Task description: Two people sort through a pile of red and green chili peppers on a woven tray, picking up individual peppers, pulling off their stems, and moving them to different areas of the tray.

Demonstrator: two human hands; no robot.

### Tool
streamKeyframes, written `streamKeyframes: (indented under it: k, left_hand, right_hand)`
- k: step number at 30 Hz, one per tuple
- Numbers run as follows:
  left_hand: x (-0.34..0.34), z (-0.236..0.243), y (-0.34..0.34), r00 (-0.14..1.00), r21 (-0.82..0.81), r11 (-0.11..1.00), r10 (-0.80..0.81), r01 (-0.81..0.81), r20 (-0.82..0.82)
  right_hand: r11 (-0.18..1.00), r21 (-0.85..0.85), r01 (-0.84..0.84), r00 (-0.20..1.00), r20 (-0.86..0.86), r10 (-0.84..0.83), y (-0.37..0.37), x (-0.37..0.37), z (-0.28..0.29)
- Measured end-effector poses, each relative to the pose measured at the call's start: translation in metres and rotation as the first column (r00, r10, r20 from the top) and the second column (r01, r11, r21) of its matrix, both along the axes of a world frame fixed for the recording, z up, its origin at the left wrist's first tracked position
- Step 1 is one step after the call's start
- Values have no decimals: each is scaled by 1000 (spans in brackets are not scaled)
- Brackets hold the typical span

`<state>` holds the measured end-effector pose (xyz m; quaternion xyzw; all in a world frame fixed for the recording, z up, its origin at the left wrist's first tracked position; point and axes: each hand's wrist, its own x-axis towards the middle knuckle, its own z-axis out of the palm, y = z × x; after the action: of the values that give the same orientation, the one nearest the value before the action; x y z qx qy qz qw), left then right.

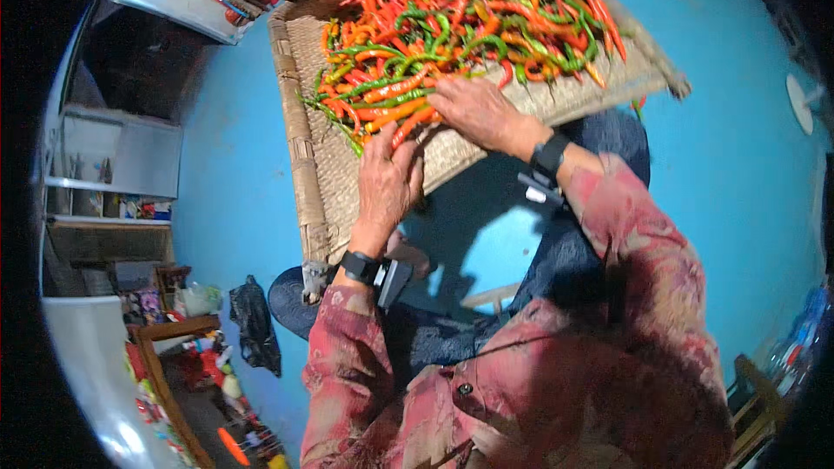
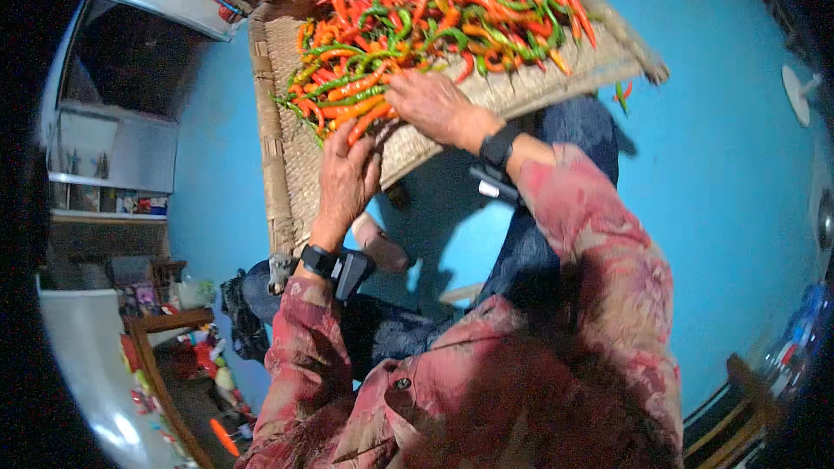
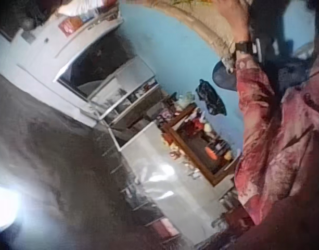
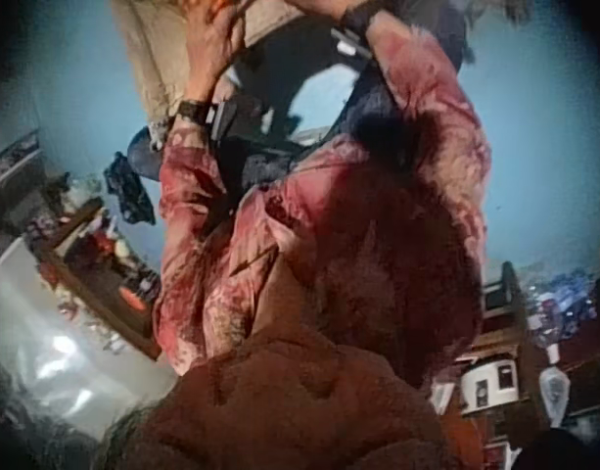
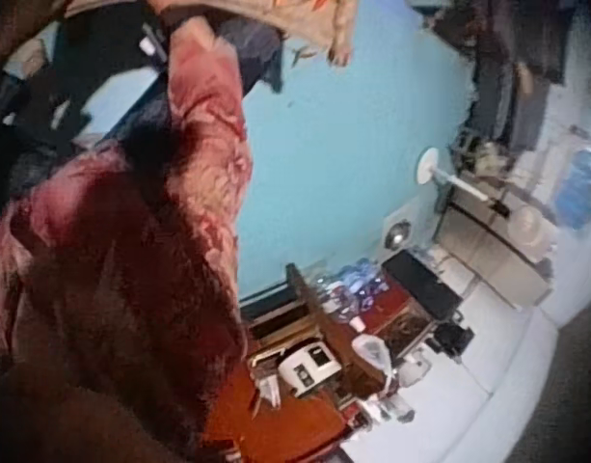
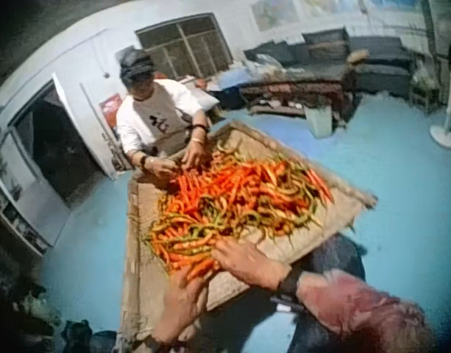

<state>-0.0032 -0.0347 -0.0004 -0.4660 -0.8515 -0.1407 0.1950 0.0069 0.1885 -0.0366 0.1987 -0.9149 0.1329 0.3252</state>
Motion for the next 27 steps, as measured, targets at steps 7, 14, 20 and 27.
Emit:
streamKeyframes:
  k: [7, 14, 20, 27]
  left_hand:
    - [2, -4, 0, 995, -49, 999, -26, 22, -91]
    - [4, -4, -3, 997, -63, 998, -21, 16, -78]
    - [4, -3, -1, 998, -70, 997, -25, 20, -59]
    - [5, -2, -5, 1000, -68, 997, -21, 21, 0]
  right_hand:
    - [998, -43, 43, 997, -60, -45, 9, 17, -10]
    - [996, -58, 73, 997, -17, -74, 2, 17, -14]
    - [995, -13, 96, 995, 27, -96, 7, 19, -9]
    - [995, -45, 94, 994, 57, -91, -3, 20, -4]
